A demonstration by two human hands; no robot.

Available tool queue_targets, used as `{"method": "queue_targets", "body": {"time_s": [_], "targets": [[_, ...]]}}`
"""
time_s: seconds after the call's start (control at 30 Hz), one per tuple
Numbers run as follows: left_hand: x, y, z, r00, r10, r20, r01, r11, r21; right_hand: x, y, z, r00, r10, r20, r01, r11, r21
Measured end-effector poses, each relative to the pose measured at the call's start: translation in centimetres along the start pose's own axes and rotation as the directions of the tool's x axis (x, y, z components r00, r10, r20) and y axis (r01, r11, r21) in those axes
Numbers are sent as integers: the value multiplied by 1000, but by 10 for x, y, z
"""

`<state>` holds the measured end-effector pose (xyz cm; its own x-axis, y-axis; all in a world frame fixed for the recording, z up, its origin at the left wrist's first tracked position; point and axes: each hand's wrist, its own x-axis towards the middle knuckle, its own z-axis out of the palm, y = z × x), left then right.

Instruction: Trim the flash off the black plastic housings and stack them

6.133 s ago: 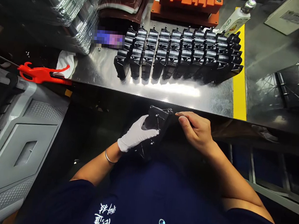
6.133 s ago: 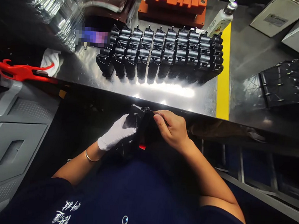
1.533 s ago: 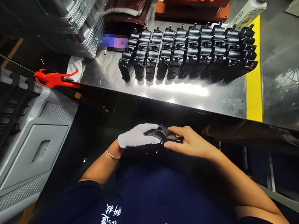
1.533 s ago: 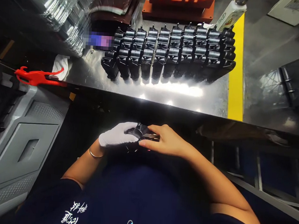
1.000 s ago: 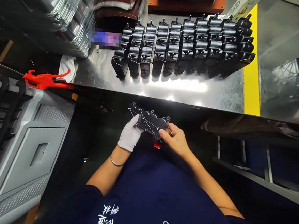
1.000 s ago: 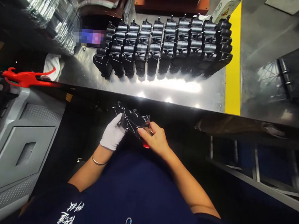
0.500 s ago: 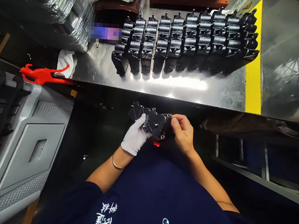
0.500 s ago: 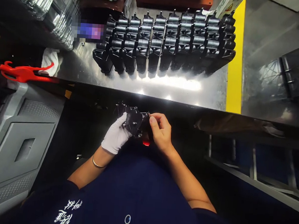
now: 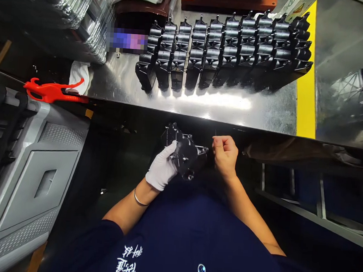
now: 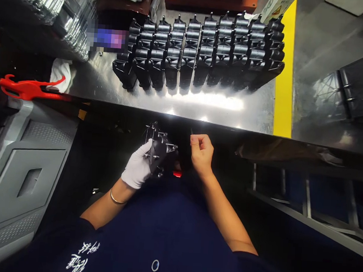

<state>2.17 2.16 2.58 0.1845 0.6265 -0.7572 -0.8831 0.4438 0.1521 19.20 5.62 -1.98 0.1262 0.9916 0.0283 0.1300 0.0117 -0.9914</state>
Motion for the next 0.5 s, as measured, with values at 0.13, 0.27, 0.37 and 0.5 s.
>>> {"method": "queue_targets", "body": {"time_s": [0.13, 0.27, 0.37, 0.5], "targets": [[-1, 4, 2, 1000, 20, -22, -21, 998, -66, -3, -8, -8, 997, 2, 72, -3, 1000, 24], [9, 6, -5, 996, 83, -16, -84, 993, -77, -13, -27, -9, 965, -136, 225, 127, 991, 53], [11, 5, -7, 996, 93, -16, -94, 994, -52, -15, -34, -7, 953, -161, 257, 160, 987, 25], [8, 5, -4, 997, 80, -25, -80, 997, -16, -13, -34, -5, 943, -192, 272, 193, 981, 22]]}}
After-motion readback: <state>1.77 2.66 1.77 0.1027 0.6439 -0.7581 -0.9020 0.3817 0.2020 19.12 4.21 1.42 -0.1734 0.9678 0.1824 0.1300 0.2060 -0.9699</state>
